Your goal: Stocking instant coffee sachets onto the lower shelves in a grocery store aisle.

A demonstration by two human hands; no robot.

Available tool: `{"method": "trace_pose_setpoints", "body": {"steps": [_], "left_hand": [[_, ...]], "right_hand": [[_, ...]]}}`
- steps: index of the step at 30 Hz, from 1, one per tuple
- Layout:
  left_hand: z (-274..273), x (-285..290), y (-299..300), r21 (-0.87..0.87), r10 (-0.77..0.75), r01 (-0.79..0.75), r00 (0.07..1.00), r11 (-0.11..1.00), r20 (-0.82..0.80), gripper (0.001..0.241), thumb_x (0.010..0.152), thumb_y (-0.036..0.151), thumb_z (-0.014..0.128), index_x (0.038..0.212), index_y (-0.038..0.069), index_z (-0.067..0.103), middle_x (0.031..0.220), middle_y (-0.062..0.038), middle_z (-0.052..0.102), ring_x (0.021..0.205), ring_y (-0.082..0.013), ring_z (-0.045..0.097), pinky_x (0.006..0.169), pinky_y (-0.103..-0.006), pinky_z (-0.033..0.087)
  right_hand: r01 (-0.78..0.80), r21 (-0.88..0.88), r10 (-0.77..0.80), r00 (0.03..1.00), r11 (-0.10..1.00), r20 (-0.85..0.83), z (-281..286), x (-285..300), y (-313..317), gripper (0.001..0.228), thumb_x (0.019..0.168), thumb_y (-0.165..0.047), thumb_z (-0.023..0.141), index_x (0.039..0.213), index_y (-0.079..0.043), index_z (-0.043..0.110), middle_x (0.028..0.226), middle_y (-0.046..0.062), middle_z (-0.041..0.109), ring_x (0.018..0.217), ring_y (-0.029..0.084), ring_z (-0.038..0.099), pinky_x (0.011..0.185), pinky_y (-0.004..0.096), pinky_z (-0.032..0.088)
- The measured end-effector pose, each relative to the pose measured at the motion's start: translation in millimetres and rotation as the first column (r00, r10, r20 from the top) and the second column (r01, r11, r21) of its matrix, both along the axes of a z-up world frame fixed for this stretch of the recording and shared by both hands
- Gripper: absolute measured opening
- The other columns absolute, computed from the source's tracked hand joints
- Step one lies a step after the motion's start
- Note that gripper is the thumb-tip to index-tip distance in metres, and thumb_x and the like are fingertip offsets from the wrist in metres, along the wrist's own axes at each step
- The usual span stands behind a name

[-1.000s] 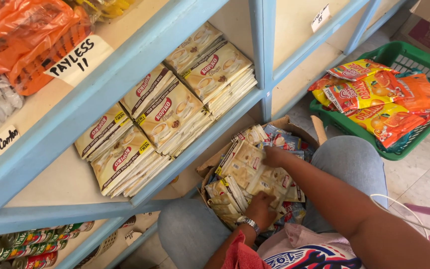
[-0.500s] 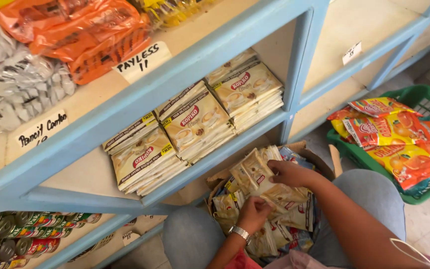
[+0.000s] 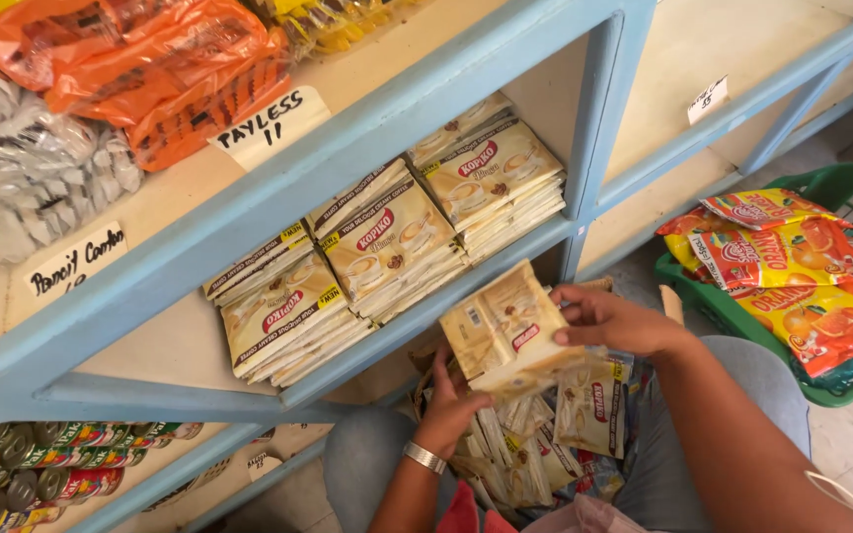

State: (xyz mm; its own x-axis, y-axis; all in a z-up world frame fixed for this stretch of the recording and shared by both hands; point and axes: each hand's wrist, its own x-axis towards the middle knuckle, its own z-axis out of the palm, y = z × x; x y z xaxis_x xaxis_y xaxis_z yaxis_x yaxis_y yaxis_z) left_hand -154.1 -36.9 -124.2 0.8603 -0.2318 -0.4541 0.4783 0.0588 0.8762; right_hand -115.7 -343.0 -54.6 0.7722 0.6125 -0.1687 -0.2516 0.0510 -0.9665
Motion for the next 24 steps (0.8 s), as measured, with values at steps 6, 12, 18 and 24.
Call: {"method": "trace_pose_setpoints", "body": {"steps": [6, 12, 18, 24], "left_hand": [[-8.0, 19.8, 14.7, -0.262, -0.136, 0.188, 0.97, 0.947, 0.202, 0.041, 0.097, 0.008, 0.071, 0.136, 0.003, 0.059, 0.132, -0.008, 0.068, 0.121, -0.0173, 0.064, 0.102, -0.0323, 0.053], [-13.2, 54.8, 23.1, -0.329, -0.144, 0.244, 0.943, 0.912, 0.3, 0.034, 0.098, 0.009, 0.072, 0.13, 0.002, 0.064, 0.124, -0.005, 0.071, 0.113, -0.0148, 0.065, 0.1, -0.0336, 0.053], [-9.4, 57.5, 12.2, -0.37, -0.103, 0.182, 0.969, 0.911, 0.223, 0.038, 0.096, 0.014, 0.069, 0.134, 0.01, 0.064, 0.124, -0.001, 0.071, 0.111, -0.011, 0.064, 0.096, -0.0313, 0.052], [-27.8, 54.7, 12.0, -0.338, -0.097, 0.197, 0.952, 0.92, 0.29, 0.031, 0.1, 0.013, 0.071, 0.13, 0.003, 0.068, 0.125, -0.006, 0.072, 0.112, -0.0127, 0.065, 0.098, -0.0318, 0.053]], "right_hand": [[0.03, -0.005, -0.03, 0.998, 1.0, 0.052, 18.3, -5.7, -4.8, 0.047, 0.093, -0.007, 0.066, 0.138, -0.003, 0.055, 0.117, 0.009, 0.077, 0.106, 0.012, 0.069, 0.093, 0.03, 0.053], [0.223, -0.008, -0.222, 0.973, 0.975, 0.056, 10.4, -1.2, 5.3, 0.032, 0.094, -0.008, 0.067, 0.125, -0.001, 0.069, 0.113, 0.006, 0.079, 0.101, 0.01, 0.07, 0.09, 0.029, 0.055], [0.367, 0.09, -0.375, 0.924, 0.926, 0.08, -29.5, 8.1, 3.0, 0.018, 0.099, -0.008, 0.068, 0.115, 0.001, 0.071, 0.104, 0.004, 0.076, 0.094, 0.009, 0.067, 0.084, 0.029, 0.054], [0.399, 0.015, -0.4, 0.914, 0.917, 0.068, -0.9, 6.9, 22.3, 0.029, 0.089, -0.01, 0.071, 0.118, -0.008, 0.068, 0.105, 0.0, 0.077, 0.096, 0.008, 0.069, 0.086, 0.028, 0.055]]}}
